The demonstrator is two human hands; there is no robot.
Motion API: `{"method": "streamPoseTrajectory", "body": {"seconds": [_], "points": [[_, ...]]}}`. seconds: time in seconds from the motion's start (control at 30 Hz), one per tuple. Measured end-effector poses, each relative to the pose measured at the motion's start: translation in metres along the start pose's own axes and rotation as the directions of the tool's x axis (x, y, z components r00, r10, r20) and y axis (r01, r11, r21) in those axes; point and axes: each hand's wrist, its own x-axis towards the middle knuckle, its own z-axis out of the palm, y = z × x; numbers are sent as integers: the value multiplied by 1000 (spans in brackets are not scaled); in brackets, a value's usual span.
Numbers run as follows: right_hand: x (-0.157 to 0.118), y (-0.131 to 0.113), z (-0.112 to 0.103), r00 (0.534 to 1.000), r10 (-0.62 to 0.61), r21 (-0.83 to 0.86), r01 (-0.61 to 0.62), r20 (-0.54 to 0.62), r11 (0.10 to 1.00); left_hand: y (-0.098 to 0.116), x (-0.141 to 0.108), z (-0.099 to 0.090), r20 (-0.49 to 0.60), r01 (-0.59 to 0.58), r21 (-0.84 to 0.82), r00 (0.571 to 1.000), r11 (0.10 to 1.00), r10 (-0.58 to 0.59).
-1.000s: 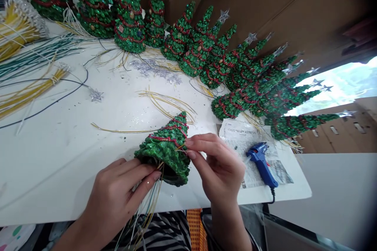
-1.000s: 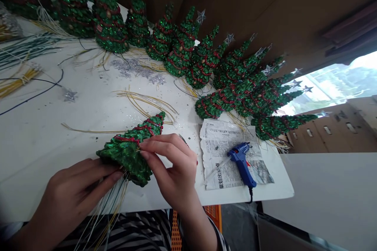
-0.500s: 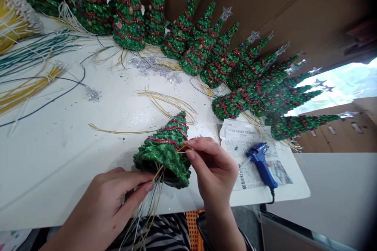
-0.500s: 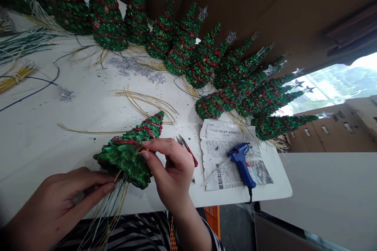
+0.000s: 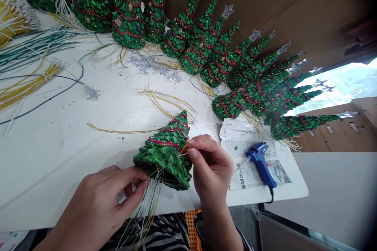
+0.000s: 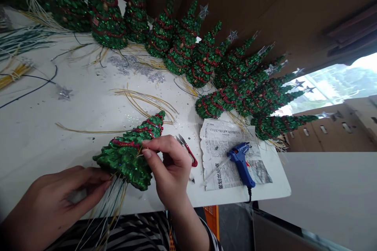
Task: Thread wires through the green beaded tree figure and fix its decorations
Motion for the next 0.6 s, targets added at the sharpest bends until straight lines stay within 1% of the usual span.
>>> {"method": "streamPoseTrajectory", "body": {"seconds": [0.13,0.23,0.4,0.53,0.6], "points": [[-1,-1,3,999,33,22,-32,-25,999,-7,-17,5,5,16,46,1000,999,-16],[0,-4,4,998,55,24,-55,-6,998,-8,-23,9,2,-25,84,1000,996,25],[2,-9,5,995,86,15,-87,48,996,-3,-15,5,-18,-130,131,991,983,133],[3,-9,4,992,86,3,-87,95,996,1,-7,3,-36,-158,173,985,972,167],[3,-9,3,989,80,-3,-80,122,997,0,-7,3,-28,-167,185,984,968,175]]}}
